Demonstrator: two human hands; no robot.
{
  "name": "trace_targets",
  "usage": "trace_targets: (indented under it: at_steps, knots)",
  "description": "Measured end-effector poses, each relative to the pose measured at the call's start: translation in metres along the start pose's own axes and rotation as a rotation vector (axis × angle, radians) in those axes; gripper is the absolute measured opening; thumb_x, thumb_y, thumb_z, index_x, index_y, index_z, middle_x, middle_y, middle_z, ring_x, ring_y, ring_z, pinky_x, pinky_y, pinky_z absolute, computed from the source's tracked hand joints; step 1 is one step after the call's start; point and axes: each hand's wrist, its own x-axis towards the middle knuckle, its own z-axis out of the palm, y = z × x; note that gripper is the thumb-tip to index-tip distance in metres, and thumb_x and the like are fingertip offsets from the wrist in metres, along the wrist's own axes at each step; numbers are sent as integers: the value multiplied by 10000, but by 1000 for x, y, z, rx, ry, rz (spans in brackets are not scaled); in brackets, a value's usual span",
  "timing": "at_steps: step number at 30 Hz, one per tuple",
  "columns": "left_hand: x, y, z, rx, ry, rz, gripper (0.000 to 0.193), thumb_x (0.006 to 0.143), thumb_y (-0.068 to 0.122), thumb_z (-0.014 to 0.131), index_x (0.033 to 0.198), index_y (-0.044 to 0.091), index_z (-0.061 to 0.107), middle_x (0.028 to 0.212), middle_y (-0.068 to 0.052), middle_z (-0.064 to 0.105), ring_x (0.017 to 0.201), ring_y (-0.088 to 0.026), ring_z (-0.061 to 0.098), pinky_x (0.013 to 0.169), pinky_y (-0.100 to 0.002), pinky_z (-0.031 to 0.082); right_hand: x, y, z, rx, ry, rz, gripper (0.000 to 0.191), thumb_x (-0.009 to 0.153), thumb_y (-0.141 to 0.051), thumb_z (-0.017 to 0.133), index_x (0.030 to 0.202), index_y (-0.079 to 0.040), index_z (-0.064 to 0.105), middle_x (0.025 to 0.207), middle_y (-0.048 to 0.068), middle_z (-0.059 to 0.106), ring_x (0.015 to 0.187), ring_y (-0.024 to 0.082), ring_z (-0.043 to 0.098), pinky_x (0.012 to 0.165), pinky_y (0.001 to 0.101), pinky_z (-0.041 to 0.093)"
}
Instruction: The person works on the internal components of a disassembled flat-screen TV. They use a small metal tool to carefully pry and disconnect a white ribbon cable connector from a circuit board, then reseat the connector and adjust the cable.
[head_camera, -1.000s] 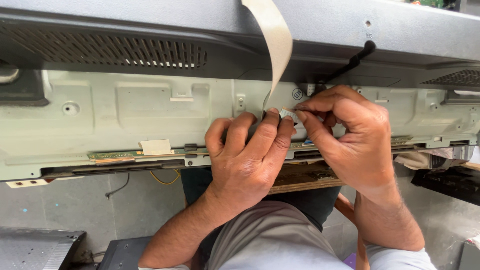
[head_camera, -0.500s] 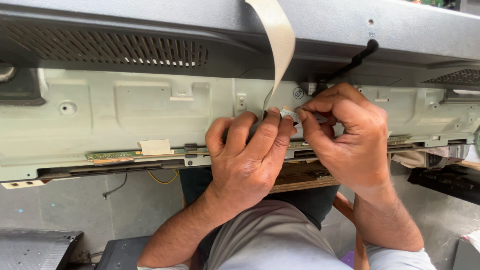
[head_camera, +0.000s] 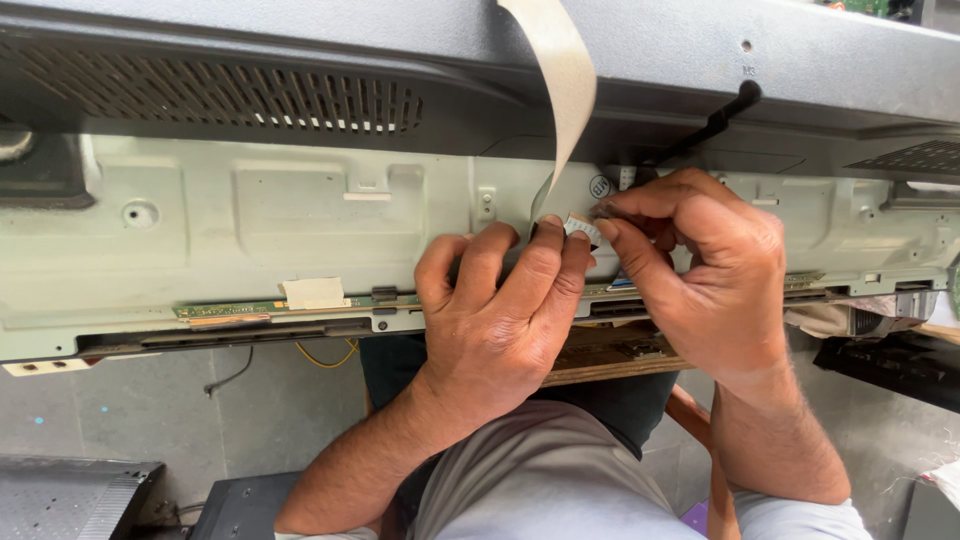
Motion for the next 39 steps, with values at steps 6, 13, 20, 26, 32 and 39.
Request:
trace_targets:
  at_steps: [6, 13, 20, 26, 32, 39]
  knots:
    - [0, 0, 2, -2, 11, 1, 251, 1039, 188, 723, 1255, 63, 752, 1269, -35, 655, 1136, -226, 559, 1012, -423, 384, 0, 1, -1, 54, -9, 6, 93, 922, 88, 776, 981, 41, 723, 954, 81, 712, 751, 89, 659, 627, 210, 520]
    - [-2, 0, 3, -2, 17, 0, 242, 1041, 182, 726, 1251, 66, 759, 1262, -34, 664, 1138, -222, 559, 1015, -418, 380, 1, 1, 3, 36, 0, 20, 81, 922, 79, 769, 974, 35, 726, 947, 67, 712, 695, 65, 626, 583, 199, 491]
    - [-2, 0, 4, -4, 16, -2, 244, 1045, 181, 730, 1259, 66, 757, 1265, -34, 663, 1143, -223, 561, 1019, -421, 380, 1, 0, 6, -20, 20, 28, 97, 910, 61, 792, 963, 20, 722, 912, 48, 691, 622, 44, 528, 540, 205, 409]
    - [-2, 0, 4, -2, 14, -3, 252, 1031, 181, 729, 1253, 66, 756, 1262, -39, 665, 1143, -228, 561, 1018, -423, 380, -1, 0, 9, -55, 47, 25, 107, 910, 60, 793, 973, 12, 721, 917, 48, 684, 626, 41, 533, 543, 205, 409]
    - [-1, 0, 0, 1, 10, -5, 262, 1020, 186, 714, 1247, 63, 756, 1259, -47, 667, 1144, -238, 565, 1016, -425, 382, -2, -1, 10, -69, 56, 31, 113, 897, 53, 799, 956, 2, 718, 896, 42, 680, 593, 51, 500, 523, 211, 390]
    - [0, 1, 2, -7, 29, -7, 256, 1034, 184, 727, 1257, 62, 752, 1265, -45, 658, 1142, -239, 563, 1020, -425, 380, -2, -1, 11, -53, 69, 56, 105, 916, 46, 799, 976, -5, 728, 886, 38, 669, 578, 43, 491, 503, 198, 381]
